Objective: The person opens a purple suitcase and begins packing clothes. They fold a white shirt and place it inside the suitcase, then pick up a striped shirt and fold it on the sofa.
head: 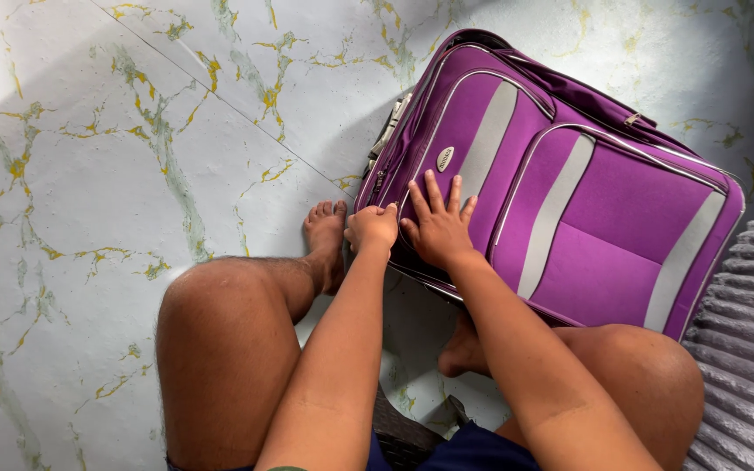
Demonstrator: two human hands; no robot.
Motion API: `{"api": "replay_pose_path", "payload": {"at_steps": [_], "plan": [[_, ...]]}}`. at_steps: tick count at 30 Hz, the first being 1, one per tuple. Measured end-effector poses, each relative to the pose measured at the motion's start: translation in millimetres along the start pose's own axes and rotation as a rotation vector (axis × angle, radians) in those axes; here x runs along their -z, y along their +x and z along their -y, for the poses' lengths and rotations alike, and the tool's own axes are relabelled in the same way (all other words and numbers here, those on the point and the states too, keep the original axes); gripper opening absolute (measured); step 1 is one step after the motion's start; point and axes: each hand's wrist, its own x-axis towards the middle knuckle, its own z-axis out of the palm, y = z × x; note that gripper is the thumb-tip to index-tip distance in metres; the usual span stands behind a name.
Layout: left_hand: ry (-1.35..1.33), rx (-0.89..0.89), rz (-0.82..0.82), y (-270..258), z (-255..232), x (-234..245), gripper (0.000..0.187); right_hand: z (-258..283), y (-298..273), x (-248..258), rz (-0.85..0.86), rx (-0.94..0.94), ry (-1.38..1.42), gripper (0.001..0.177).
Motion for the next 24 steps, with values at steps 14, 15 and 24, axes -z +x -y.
{"api": "replay_pose_path", "payload": {"at_steps": [14, 15, 24], "plan": [[-0.181, 0.206, 0.11, -5.0, 16.2, 4.2, 0.029, 15.0, -42.5, 21.3, 0.151, -0.018, 0.058, 0.08], [-0.206, 0.228, 0.116, -5.6, 17.8, 2.9, 0.03, 14.6, -42.5, 23.1, 0.164, -0.024, 0.061, 0.083], [-0.262, 0.231, 0.144, -2.4, 38.3, -9.5, 0.032, 19.3, -42.7, 31.4, 0.204, -0.048, 0.044, 0.1]]}}
